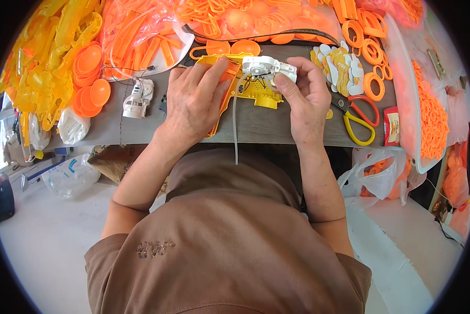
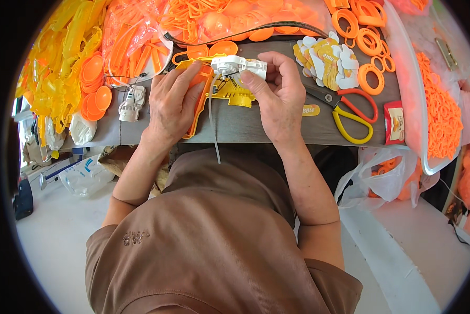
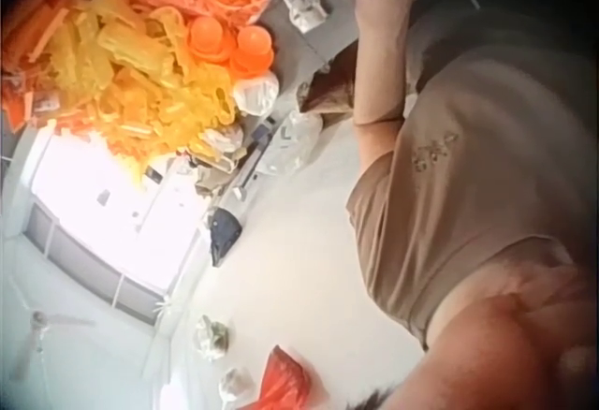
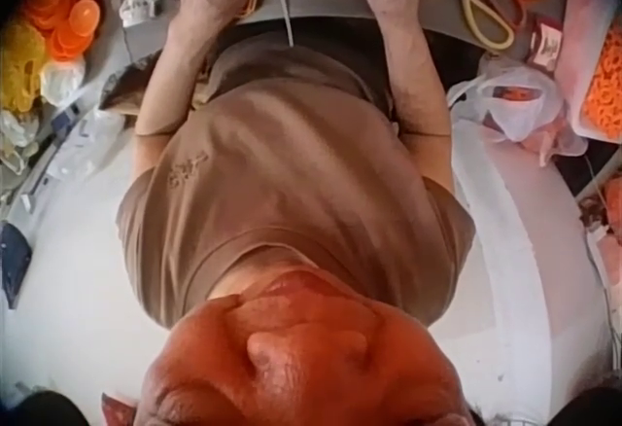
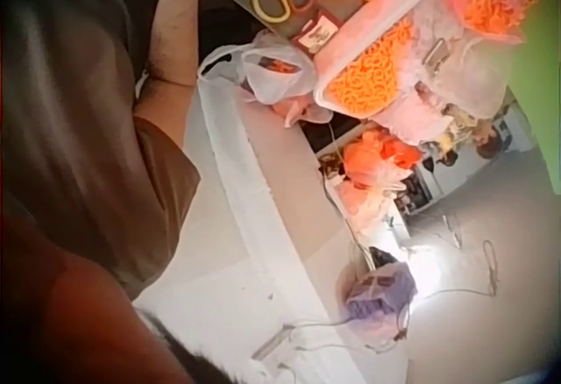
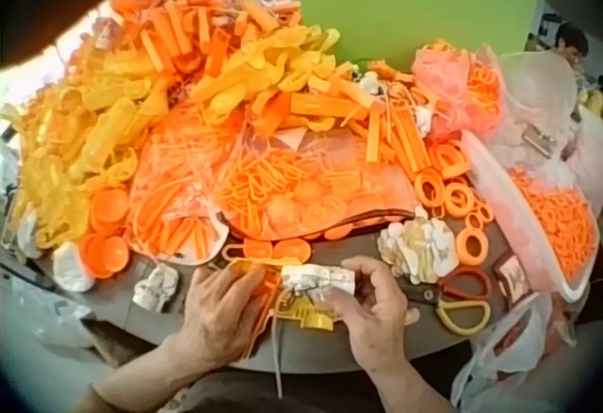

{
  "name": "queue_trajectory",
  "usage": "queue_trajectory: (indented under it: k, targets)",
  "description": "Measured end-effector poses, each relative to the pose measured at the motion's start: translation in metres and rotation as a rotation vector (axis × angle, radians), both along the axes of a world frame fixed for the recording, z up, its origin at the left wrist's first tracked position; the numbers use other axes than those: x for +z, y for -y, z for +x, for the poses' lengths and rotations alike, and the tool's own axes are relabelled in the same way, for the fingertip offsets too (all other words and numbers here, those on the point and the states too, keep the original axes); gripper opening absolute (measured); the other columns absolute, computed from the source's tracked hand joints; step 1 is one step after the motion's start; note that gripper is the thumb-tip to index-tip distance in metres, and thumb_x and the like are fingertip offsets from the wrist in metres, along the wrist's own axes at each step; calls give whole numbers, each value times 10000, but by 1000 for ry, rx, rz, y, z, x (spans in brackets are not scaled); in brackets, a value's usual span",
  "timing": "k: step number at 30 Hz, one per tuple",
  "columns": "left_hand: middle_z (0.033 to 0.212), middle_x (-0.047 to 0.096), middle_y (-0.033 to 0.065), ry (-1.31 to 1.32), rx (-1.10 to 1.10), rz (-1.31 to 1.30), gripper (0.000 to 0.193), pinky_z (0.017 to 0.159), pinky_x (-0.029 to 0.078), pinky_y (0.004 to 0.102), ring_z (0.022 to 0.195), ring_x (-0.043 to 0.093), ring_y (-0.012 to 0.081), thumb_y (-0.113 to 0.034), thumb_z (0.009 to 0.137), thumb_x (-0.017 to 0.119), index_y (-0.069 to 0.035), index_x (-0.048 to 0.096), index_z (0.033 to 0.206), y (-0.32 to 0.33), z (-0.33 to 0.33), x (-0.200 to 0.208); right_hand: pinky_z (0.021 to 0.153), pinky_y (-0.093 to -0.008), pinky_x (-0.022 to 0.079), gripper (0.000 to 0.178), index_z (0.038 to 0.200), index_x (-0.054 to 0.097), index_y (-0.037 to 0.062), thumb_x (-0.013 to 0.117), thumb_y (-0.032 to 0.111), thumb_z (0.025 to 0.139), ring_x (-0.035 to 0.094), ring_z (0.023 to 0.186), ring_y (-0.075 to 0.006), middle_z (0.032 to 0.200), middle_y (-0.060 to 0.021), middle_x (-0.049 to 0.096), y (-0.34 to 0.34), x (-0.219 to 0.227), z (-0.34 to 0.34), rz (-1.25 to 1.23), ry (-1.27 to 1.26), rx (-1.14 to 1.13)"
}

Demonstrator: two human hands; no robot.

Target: Assembling plastic toy components into finished toy guns at a factory workbench.

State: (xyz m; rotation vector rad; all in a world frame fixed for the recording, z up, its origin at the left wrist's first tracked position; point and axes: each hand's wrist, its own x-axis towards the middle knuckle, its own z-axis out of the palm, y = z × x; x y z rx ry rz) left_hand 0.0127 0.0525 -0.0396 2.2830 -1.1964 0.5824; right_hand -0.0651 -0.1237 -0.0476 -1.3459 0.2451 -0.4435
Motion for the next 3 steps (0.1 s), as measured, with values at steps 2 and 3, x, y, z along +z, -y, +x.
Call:
queue_trajectory:
  k: [2, 3]
  targets:
    - [835, 599, 64, -13, 13, 44, 366, 652, 366, 343, 690, 560, 206, -123, 779, 660, -26, 552, 1116, -1, 0, 0, 746, -245, 500, 313, 1107, 511, 6, 647, 93, 840, 570, 832, -105, 937, -62, 586, 1, 1, 0, 1, -17, 15]
    - [851, 599, 64, -16, 21, 51, 378, 663, 364, 340, 693, 561, 212, -104, 782, 649, -30, 540, 1136, 0, -1, -1, 758, -250, 503, 325, 1116, 511, 7, 650, 106, 840, 571, 831, -108, 941, -67, 588, 2, 1, 0, -7, -28, 23]
